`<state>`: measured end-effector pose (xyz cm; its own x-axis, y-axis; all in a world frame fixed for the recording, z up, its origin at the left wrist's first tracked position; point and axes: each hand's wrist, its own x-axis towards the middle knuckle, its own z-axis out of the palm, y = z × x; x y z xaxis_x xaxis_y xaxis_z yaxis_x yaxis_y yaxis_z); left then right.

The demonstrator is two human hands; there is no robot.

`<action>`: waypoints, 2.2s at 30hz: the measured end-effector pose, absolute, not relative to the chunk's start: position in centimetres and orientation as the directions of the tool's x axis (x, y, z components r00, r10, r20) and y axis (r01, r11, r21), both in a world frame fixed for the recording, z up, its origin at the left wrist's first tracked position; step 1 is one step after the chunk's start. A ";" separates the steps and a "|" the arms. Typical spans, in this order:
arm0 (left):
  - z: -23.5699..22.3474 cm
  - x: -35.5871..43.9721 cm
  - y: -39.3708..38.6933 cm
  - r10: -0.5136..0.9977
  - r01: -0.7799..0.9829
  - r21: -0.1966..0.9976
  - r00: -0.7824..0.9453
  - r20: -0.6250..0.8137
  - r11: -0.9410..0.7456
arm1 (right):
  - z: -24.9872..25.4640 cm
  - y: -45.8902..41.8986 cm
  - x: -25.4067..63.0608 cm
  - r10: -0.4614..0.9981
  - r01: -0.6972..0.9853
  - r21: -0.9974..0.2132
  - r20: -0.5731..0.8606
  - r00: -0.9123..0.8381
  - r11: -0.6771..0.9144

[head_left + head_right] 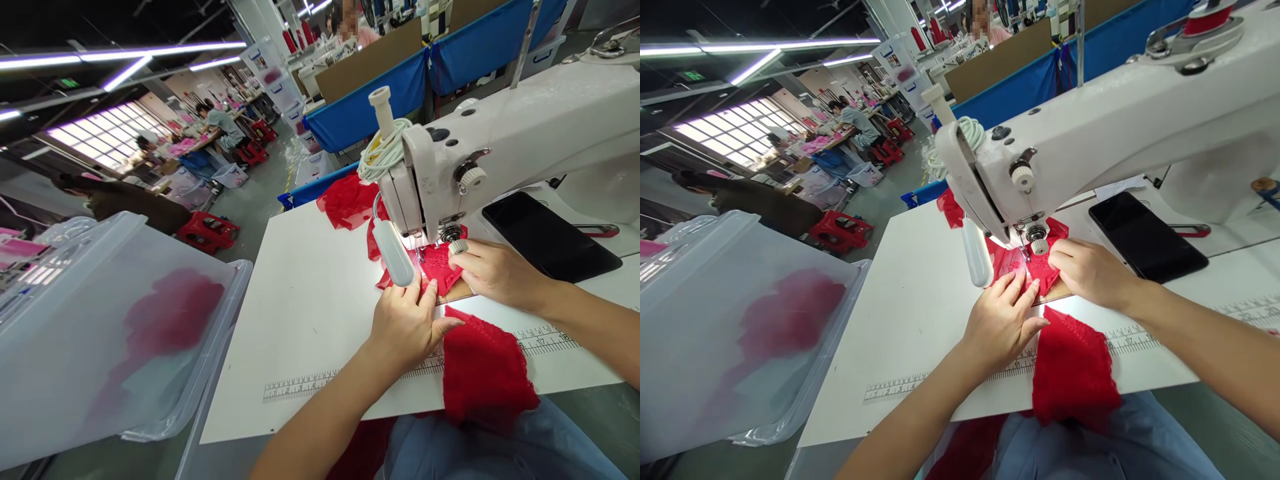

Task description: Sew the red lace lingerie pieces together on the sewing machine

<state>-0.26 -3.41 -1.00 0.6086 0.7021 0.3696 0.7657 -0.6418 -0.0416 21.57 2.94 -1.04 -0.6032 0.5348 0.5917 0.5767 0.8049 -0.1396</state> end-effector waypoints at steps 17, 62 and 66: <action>-1.0 0.1 -3.6 0.705 0.801 -0.110 0.575 0.415 -0.589 | -1.1 2.3 21.9 0.530 0.567 -0.085 0.492 -0.691 0.819; -1.0 0.0 -2.9 0.692 0.781 -0.058 0.583 0.425 -0.622 | -0.7 2.3 21.4 0.455 0.527 -0.038 0.562 -0.691 0.849; -0.8 0.2 -2.8 0.723 0.794 -0.041 0.572 0.389 -0.606 | -1.3 2.5 21.4 0.549 0.649 -0.023 0.558 -0.623 0.760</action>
